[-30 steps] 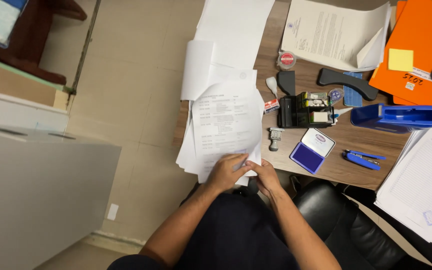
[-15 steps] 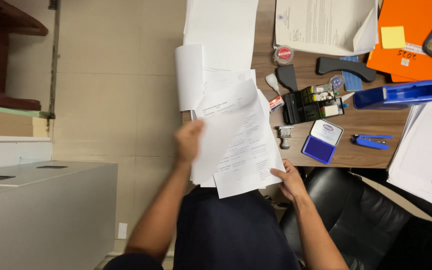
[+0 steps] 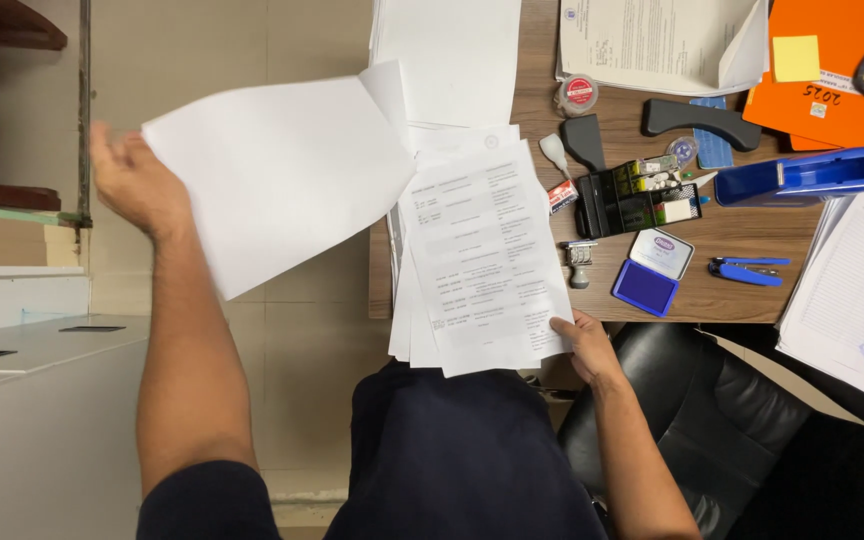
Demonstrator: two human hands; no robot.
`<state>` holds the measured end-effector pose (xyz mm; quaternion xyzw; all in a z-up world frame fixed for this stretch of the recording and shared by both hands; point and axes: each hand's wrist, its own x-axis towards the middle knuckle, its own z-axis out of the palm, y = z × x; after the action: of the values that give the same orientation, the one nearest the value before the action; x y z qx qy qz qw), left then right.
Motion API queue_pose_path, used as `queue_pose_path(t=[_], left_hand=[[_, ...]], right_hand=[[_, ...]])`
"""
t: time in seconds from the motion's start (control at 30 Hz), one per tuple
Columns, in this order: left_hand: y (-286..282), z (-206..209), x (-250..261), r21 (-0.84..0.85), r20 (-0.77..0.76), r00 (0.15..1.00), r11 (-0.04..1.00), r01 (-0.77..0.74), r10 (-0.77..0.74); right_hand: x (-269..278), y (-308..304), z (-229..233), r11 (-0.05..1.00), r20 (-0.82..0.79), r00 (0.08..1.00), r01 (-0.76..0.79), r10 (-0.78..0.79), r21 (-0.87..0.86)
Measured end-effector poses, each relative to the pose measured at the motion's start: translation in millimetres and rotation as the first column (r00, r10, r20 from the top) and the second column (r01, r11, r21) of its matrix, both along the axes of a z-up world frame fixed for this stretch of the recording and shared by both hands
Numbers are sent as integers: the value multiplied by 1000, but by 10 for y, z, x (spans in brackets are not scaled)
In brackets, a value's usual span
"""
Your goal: Manually stamping a series of registration and program sheets with a rubber stamp.
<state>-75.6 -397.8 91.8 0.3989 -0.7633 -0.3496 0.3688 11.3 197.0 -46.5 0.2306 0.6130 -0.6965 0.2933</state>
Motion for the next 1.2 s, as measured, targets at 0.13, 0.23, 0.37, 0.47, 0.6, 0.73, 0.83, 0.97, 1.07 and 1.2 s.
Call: queue_pose_path(t=[0.13, 0.23, 0.37, 0.47, 0.6, 0.73, 0.83, 0.97, 1.07, 1.2], left_hand=[[430, -181, 135, -346, -83, 994, 938, 37, -70], [1323, -371, 357, -606, -14, 932, 745, 279, -361], [2933, -665, 766, -60, 53, 573, 571, 819, -818], [3588, -780, 997, 53, 169, 398, 412, 910, -902], [3712, -1170, 974, 439, 172, 433, 462, 770, -885], [3132, -599, 676, 679, 215, 583, 549, 488, -784], [3229, -623, 799, 568, 147, 504, 490, 661, -851], [3797, -765, 845, 287, 186, 403, 441, 850, -896], [3908, -1065, 899, 309, 180, 478, 511, 802, -860], [3238, -1232, 769, 298, 194, 702, 723, 623, -685]], right_hand=[[-42, 18, 54, 1000, 0, 1000, 6, -6, -16], [-48, 30, 46, 1000, 22, 1000, -19, 19, -22], [-169, -105, 26, 994, 39, 999, -23, 27, -109], [-202, -252, 147, 987, 55, 998, -19, 28, -162], [-279, -181, 80, 986, 33, 999, -25, 31, -167], [-339, -94, 278, 994, 30, 996, -81, 83, -73], [-281, -15, 205, 993, 16, 993, -115, 116, -35], [-445, -1, -144, 976, -25, 996, -90, 87, -197], [-443, 169, -241, 965, -24, 999, -49, 44, -259], [-520, 361, 0, 981, -67, 996, -74, 63, -180]])
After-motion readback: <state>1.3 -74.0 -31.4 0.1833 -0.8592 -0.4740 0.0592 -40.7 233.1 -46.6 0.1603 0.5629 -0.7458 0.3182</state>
